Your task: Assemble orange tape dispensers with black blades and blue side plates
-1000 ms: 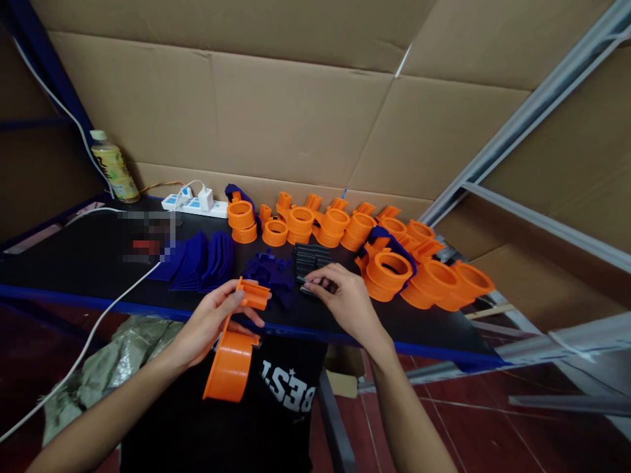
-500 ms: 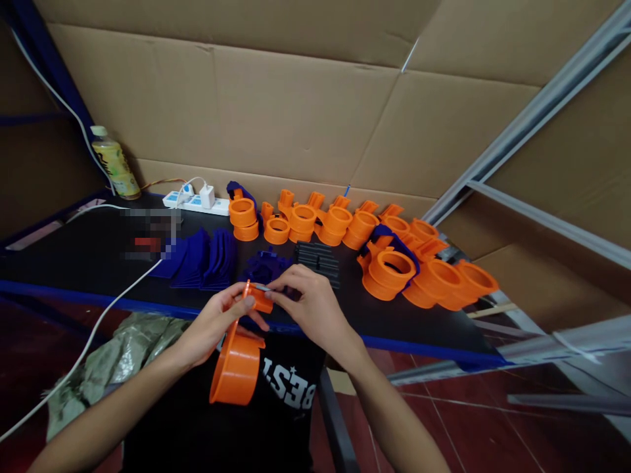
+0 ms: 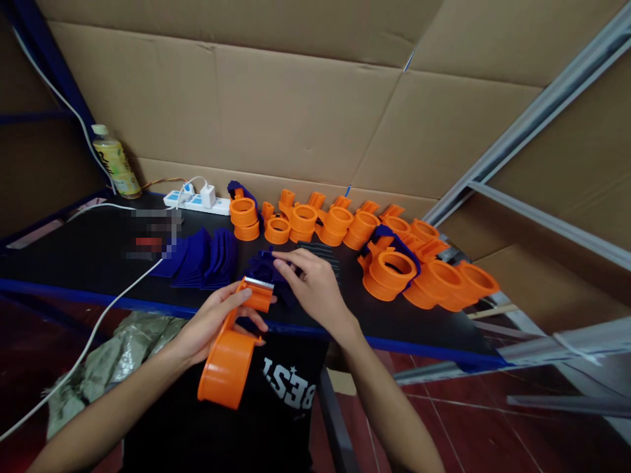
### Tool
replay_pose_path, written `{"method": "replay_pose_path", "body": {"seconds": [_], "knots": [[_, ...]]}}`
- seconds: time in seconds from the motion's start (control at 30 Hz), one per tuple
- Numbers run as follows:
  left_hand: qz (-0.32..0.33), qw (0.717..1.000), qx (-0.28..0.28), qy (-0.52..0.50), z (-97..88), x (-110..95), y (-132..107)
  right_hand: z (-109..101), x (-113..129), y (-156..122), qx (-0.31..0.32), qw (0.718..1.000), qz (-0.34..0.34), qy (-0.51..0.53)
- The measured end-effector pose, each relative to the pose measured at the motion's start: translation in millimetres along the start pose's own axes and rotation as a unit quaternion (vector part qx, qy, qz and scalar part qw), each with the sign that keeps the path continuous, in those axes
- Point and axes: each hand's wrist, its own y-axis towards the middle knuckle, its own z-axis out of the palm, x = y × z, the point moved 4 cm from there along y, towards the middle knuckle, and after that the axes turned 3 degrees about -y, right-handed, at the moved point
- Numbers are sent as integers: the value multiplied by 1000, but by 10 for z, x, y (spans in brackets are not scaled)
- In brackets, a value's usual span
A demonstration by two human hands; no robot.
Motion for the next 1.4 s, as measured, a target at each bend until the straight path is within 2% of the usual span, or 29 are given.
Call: {"method": "replay_pose_path", "body": {"seconds": [0.13, 0.23, 0.33, 0.47, 0.53, 0.67, 0.77, 0.9, 1.07, 1.2, 1.4], "knots": [[-17, 1000, 14, -5, 4, 12, -6, 71, -156, 117, 42, 999, 0, -20], [-39, 998, 42, 3, 26, 47, -21, 200, -173, 180, 78, 996, -29, -36], [-55, 996, 66, 7, 50, 64, -43, 261, -201, 272, 92, 990, -40, -97], [-55, 996, 63, 13, 46, 30, -52, 123, -397, 405, 74, 978, -5, -195], [-47, 997, 52, 16, 33, 2, -48, 16, -560, 431, 90, 969, 21, -227], [-37, 998, 38, 26, 19, -33, -46, -203, -914, 361, 117, 955, 74, -263], [-32, 999, 33, 26, 12, -40, -45, -310, -1087, 258, 120, 955, 83, -260], [-25, 999, 33, 30, -8, -33, -19, -323, -1119, 202, 103, 956, 48, -269], [-31, 998, 33, 35, -34, 6, 15, -150, -1104, 280, 118, 943, -9, -312], [-25, 999, 31, 35, -49, 14, 14, -64, -1163, 311, 123, 937, -13, -325], [-23, 999, 25, 37, -52, 7, 16, -55, -1163, 309, 124, 936, -20, -329]]}}
